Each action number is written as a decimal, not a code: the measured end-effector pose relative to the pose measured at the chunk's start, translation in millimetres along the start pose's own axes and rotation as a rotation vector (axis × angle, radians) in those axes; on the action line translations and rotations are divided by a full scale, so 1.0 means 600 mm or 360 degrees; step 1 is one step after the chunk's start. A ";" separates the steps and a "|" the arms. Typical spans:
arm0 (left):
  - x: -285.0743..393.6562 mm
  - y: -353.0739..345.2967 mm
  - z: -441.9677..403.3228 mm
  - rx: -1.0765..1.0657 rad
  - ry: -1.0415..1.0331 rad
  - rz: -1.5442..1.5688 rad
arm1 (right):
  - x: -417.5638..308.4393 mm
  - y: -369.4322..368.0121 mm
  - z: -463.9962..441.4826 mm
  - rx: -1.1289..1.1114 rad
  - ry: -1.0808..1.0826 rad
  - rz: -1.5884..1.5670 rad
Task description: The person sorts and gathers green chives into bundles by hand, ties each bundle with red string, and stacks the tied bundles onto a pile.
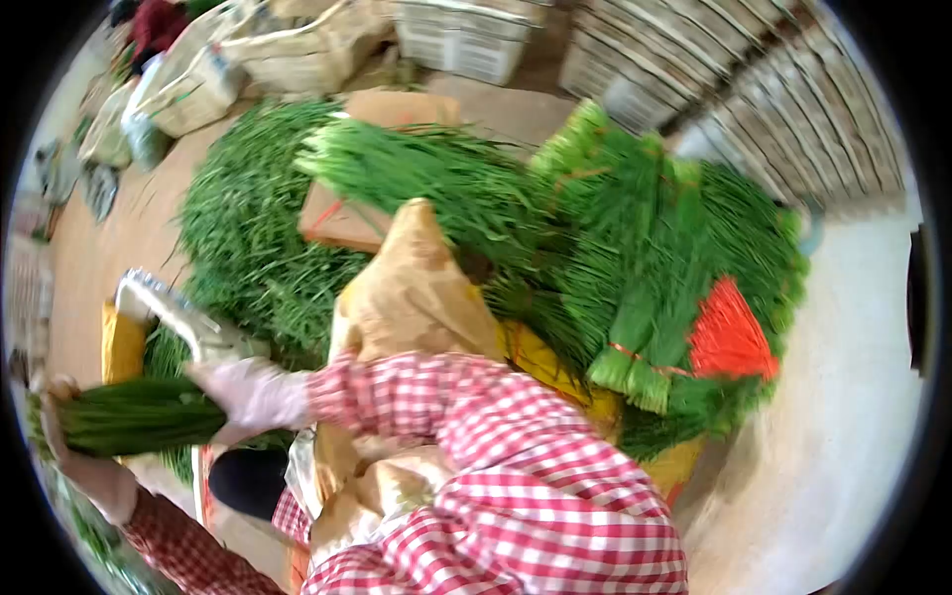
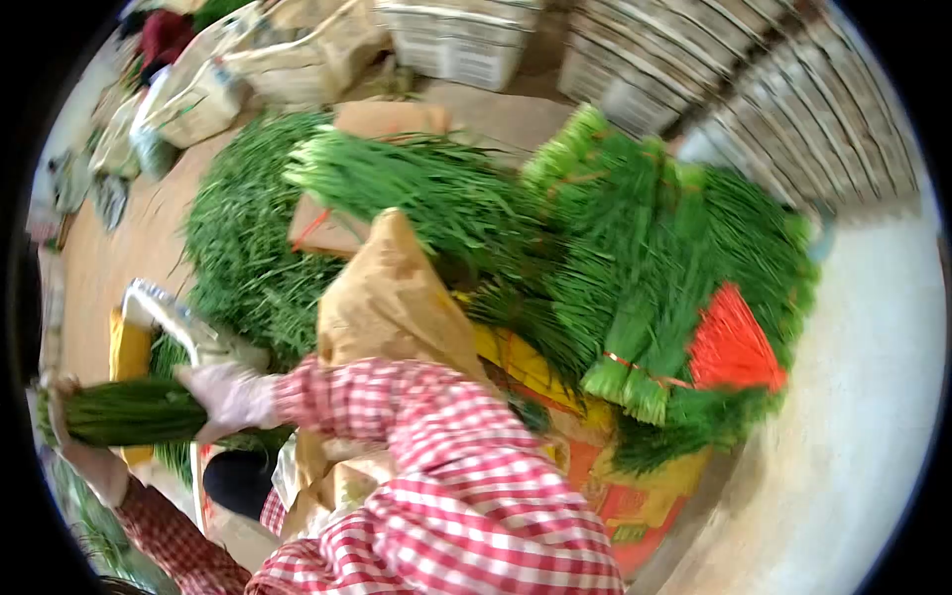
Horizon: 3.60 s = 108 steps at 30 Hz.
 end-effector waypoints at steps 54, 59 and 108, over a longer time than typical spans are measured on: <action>-0.310 -0.821 -0.041 -0.1143 -0.1655 -0.1572 | 0.216 0.279 0.374 0.1215 -0.1131 0.0343; -0.426 -0.820 -0.009 -0.0999 -0.0981 -0.1770 | 0.197 0.308 0.407 0.1412 -0.1023 0.0529; -0.448 -0.841 -0.011 -0.0906 -0.0793 -0.1864 | 0.241 0.634 0.311 0.1140 -0.0499 0.2064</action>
Point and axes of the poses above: each hand's wrist, its own z-axis away from the middle knuckle, its own y-axis out of the back of the hand, x = y × z, the point moved 5 cm from there along -z, towards the middle knuckle, and after that the axes turned 10 degrees about -z, right-handed, at the moved point
